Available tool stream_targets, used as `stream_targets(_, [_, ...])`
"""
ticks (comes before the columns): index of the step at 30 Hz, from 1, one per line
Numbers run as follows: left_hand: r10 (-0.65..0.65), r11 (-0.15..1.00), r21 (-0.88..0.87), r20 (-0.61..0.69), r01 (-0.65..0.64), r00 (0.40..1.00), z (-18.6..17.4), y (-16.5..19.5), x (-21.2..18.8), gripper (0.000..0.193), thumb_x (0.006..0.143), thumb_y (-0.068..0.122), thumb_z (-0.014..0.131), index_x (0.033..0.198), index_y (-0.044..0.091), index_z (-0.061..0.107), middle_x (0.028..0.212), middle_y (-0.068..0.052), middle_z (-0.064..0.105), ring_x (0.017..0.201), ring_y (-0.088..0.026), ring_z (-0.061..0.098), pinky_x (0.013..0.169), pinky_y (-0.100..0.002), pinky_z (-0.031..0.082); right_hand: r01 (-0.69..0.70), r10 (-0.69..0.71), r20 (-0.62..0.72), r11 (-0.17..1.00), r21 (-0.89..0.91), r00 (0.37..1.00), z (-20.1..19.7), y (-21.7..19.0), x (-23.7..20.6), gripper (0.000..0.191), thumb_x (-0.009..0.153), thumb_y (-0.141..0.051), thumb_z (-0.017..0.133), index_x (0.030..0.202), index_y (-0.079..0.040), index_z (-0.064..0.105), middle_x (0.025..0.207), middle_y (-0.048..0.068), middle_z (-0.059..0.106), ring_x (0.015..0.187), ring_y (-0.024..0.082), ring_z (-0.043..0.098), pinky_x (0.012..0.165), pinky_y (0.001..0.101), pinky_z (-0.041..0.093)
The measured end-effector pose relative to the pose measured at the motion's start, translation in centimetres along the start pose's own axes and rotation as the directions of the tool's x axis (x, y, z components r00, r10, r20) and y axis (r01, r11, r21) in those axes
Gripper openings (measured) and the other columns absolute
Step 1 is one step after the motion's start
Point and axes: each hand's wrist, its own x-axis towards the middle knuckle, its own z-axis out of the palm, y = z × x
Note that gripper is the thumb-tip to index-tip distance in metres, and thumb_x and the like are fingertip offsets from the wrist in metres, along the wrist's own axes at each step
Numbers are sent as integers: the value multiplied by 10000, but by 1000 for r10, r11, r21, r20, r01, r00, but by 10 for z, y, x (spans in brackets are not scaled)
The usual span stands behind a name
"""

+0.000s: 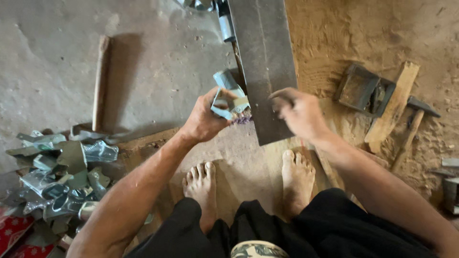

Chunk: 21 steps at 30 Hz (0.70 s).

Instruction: The person sits on the floor and hammers small galvanized metal pieces one at a time on a flat steel plate, reshaping or flattening each piece, then tosses it onto a growing pile of finished pieces. At the end the person gathers pieces and handles them with a cloth in a corner.

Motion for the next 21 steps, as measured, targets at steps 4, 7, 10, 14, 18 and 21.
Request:
stream_targets(4, [39, 997, -61, 12, -38, 999, 15, -8, 11, 388, 804, -40, 770, 1152, 75, 640, 915, -4, 643, 841, -89, 581, 750, -295, 531, -150, 179, -47, 921, 360, 983, -36, 29, -41, 234, 1028, -169, 591, 1208, -48, 679, 980, 95, 709, 791, 116, 662, 699, 324, 545])
stream_targets(7, [103, 995, 13, 13, -103, 995, 24, -8, 14, 396, 770, -30, 786, 1120, 83, 639, 943, -36, 656, 869, -142, 622, 795, -324, 546, -254, 223, -182, 952, -168, 958, -55, 56, -76, 274, 1054, -234, 590, 1198, -37, 714, 895, 138, 715, 761, 170, 635, 704, 360, 521])
stream_targets(10, [154, 976, 152, 23, -156, 988, 29, -6, 15, 419, 734, 1, 822, 1100, 90, 640, 963, -73, 675, 924, -240, 649, 839, -381, 540, -218, 154, -159, 796, -565, 975, -53, 86, -98, 358, 967, -334, 686, 1092, 1, 694, 954, 196, 708, 800, 293, 673, 709, 412, 541])
stream_targets(14, [126, 969, 212, 22, -128, 992, 34, -4, 16, 402, 751, 41, 833, 1097, 109, 640, 986, -89, 697, 974, -325, 662, 862, -431, 536, -365, 668, 44, 460, -809, 743, -45, 119, -129, 459, 925, -493, 671, 1039, -48, 680, 924, 175, 755, 843, 338, 736, 750, 454, 589])
stream_targets(18, [145, 957, 253, 11, -143, 989, 35, -7, 16, 413, 738, 49, 844, 1092, 103, 637, 1003, -107, 699, 996, -356, 657, 865, -439, 539, -375, 477, -53, 613, -696, 878, -44, 142, -149, 388, 862, -392, 684, 1022, -38, 677, 938, 207, 719, 881, 396, 702, 792, 492, 546])
stream_targets(21, [174, 950, 260, 16, -172, 985, 35, -10, 17, 411, 747, 50, 837, 1097, 95, 627, 1014, -117, 693, 1005, -364, 658, 873, -444, 541, -479, 482, -157, 674, -562, 862, -49, 146, -151, 385, 910, -367, 659, 1090, -27, 664, 885, 221, 709, 841, 400, 692, 755, 503, 532])
